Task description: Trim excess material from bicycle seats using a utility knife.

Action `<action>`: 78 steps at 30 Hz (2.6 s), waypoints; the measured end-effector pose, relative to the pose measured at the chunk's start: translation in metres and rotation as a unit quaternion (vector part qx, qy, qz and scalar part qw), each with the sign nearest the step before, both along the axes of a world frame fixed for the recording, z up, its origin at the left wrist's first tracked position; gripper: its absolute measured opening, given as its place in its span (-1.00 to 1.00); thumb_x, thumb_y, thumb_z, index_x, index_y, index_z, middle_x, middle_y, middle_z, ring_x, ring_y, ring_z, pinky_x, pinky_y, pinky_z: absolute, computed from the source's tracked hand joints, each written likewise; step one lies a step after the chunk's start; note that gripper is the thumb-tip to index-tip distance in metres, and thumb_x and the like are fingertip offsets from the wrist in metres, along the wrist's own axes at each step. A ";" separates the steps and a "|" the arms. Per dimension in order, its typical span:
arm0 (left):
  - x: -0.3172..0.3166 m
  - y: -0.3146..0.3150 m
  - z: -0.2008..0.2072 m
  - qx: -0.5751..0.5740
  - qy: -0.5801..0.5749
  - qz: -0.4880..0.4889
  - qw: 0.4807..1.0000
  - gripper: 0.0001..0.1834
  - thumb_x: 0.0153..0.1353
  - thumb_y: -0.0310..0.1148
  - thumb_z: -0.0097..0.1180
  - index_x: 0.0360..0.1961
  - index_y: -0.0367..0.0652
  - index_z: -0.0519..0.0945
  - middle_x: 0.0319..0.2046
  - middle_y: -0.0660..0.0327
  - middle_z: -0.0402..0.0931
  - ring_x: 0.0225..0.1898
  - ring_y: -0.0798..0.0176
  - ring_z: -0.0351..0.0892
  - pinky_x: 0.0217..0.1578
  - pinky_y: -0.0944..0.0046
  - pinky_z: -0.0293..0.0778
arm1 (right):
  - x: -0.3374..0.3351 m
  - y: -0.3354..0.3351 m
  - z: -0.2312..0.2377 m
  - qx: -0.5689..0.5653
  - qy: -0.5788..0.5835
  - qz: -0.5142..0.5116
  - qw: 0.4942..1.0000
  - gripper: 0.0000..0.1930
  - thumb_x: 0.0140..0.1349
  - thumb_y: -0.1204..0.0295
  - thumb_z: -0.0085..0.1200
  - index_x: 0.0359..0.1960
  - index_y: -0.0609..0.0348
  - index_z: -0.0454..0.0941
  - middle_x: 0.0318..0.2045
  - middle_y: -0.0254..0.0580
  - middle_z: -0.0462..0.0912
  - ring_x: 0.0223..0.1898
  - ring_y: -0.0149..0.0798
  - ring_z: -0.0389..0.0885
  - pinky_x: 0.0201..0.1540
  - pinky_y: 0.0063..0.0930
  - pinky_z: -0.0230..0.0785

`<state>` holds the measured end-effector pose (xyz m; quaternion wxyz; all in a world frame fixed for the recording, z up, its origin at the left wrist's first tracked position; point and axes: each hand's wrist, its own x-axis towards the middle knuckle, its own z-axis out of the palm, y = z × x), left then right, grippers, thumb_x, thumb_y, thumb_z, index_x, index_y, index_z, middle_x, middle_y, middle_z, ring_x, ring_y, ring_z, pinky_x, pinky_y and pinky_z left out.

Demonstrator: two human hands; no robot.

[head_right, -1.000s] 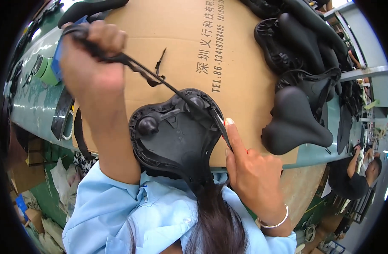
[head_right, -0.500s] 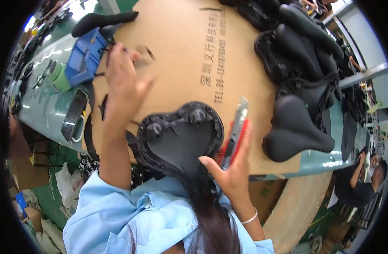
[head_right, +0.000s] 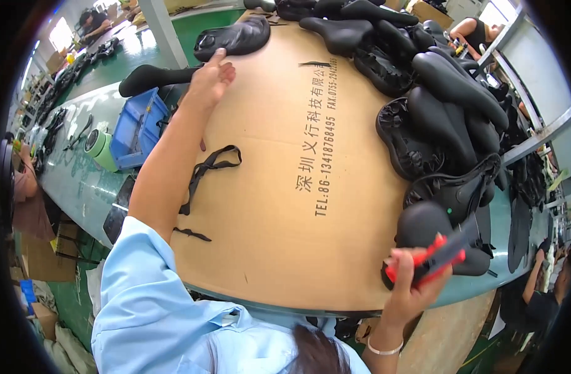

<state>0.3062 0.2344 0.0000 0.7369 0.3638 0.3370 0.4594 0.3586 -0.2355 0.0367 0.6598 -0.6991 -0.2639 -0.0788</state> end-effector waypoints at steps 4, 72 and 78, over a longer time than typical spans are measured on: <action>0.071 -0.084 0.016 0.163 0.193 -0.235 0.939 -0.72 0.27 -0.10 0.11 -0.26 -0.09 0.56 -0.32 0.30 0.56 -0.26 0.39 0.51 -0.20 0.30 0.40 | 0.011 -0.063 0.001 -0.048 0.037 -0.186 0.981 -0.53 0.29 0.55 0.03 0.21 0.37 0.21 -0.32 -0.11 0.59 -0.41 -0.42 0.55 -0.37 -0.63 0.44; -0.062 -0.288 -0.002 -0.004 -0.198 -0.241 0.950 -0.91 0.17 -0.41 0.20 -0.39 -0.19 0.57 -0.40 0.34 0.54 -0.31 0.47 0.47 -0.17 0.43 0.35 | -0.086 -0.072 -0.001 -0.421 0.024 0.203 0.884 -0.43 0.22 0.50 0.09 0.29 0.25 0.27 -0.24 0.14 0.66 -0.37 0.04 0.68 -0.38 -0.29 0.51; -0.083 -0.278 0.002 0.135 -0.098 -0.512 0.843 -0.77 0.02 -0.27 0.35 -0.49 -0.15 0.57 -0.44 0.27 0.46 -0.39 0.28 0.40 -0.16 0.22 0.28 | -0.086 -0.087 -0.016 -0.301 0.208 0.094 0.926 -0.42 0.25 0.51 0.07 0.32 0.22 0.25 -0.16 -0.01 0.68 -0.52 -0.35 0.59 -0.46 -0.47 0.49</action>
